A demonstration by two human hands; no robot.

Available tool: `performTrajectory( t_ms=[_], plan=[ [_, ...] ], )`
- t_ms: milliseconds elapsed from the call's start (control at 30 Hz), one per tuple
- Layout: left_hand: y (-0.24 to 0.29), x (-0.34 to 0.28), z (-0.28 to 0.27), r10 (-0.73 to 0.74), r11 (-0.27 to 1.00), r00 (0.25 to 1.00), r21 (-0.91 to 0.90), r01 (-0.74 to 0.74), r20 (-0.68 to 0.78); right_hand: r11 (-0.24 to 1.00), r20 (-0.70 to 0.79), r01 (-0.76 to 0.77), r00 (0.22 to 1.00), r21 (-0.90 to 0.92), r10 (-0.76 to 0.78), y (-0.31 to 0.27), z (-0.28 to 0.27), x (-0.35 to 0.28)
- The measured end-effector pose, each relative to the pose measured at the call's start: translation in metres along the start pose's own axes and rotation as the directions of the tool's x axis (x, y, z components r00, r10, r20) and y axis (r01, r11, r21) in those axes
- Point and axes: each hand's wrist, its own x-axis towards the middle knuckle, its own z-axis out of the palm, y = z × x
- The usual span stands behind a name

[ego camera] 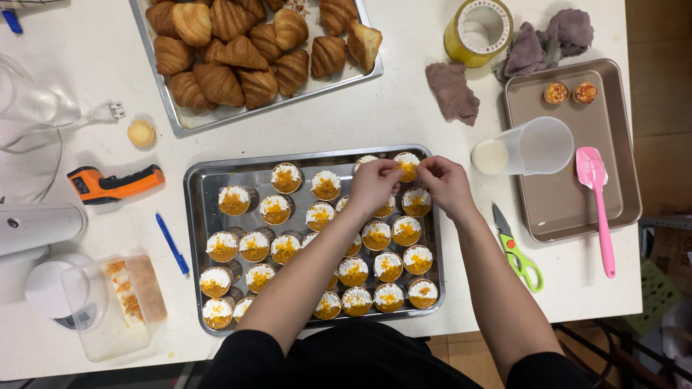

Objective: The person places pieces of fruit by hand onto small whipped-cream topped tarts arranged on a metal baking tray.

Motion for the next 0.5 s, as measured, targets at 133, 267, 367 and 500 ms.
performTrajectory(
  t_ms=[133,267,367,500],
  plan=[
    [-0.006,0.008,0.006,-0.055,0.998,0.997,-0.039,0.057,0.062,1.000,0.044,-0.013,0.999,0.019,0.013,-0.001,0.002,-0.003],
    [-0.007,0.012,0.010,-0.077,0.994,0.992,0.090,0.068,0.101,1.000,0.046,-0.010,0.999,0.000,0.010,0.001,0.001,-0.005],
    [-0.002,0.012,0.010,-0.040,0.977,0.999,0.208,0.037,0.014,1.000,0.014,-0.019,1.000,0.019,0.018,0.005,-0.003,-0.004],
    [0.000,0.011,0.001,0.133,0.961,0.991,0.248,-0.121,-0.030,0.998,-0.016,0.002,1.000,0.058,-0.001,0.003,-0.007,-0.003]
  ],
)
